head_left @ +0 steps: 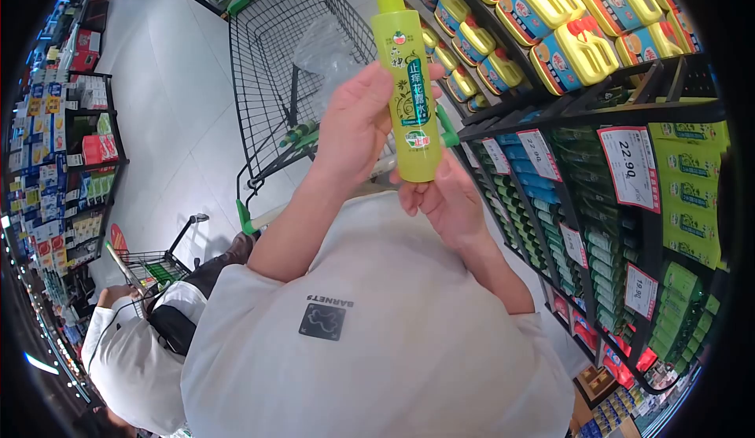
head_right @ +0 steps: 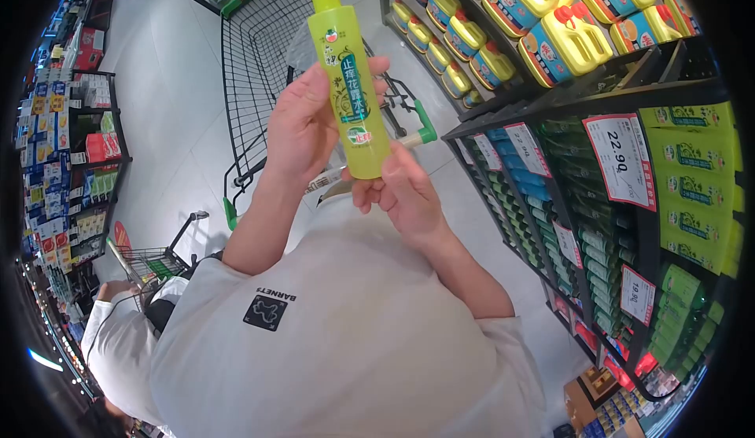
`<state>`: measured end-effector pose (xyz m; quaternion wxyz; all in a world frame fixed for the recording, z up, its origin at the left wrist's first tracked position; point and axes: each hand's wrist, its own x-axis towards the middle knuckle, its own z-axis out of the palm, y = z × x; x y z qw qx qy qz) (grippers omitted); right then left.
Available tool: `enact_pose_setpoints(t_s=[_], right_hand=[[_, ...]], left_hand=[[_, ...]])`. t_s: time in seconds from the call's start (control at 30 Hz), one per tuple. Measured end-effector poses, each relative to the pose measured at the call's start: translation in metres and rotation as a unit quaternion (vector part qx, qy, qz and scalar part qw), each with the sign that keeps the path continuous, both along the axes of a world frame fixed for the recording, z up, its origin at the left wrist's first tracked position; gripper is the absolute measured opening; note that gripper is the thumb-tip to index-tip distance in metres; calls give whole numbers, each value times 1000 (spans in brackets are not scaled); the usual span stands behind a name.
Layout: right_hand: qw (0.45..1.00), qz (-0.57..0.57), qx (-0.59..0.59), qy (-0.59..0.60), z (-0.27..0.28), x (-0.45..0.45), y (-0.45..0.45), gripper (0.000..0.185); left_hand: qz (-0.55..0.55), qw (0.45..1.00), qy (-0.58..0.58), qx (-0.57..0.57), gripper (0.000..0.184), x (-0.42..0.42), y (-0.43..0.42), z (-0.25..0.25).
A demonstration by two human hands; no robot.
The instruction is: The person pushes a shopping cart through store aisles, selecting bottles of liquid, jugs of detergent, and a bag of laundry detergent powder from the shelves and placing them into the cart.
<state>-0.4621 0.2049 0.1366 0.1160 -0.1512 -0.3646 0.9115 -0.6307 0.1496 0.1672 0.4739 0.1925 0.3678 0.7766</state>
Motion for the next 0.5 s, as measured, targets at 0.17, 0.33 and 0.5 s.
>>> enact_pose_setpoints(t_s=[0.17,0.33,0.5], right_hand=[[1000,18,-4,-8,-9,-16,-2,43],[999,26,14,-13,-11,-31,-4,41],[998,43,-24,-28,-17,-41,-9,43]], left_hand=[[16,1000,-12,2,46,-16,-9,-7],[44,999,-23,-21,42,-27,-16,-10],[58,998,-19,-10,42,-36,-26,-16]])
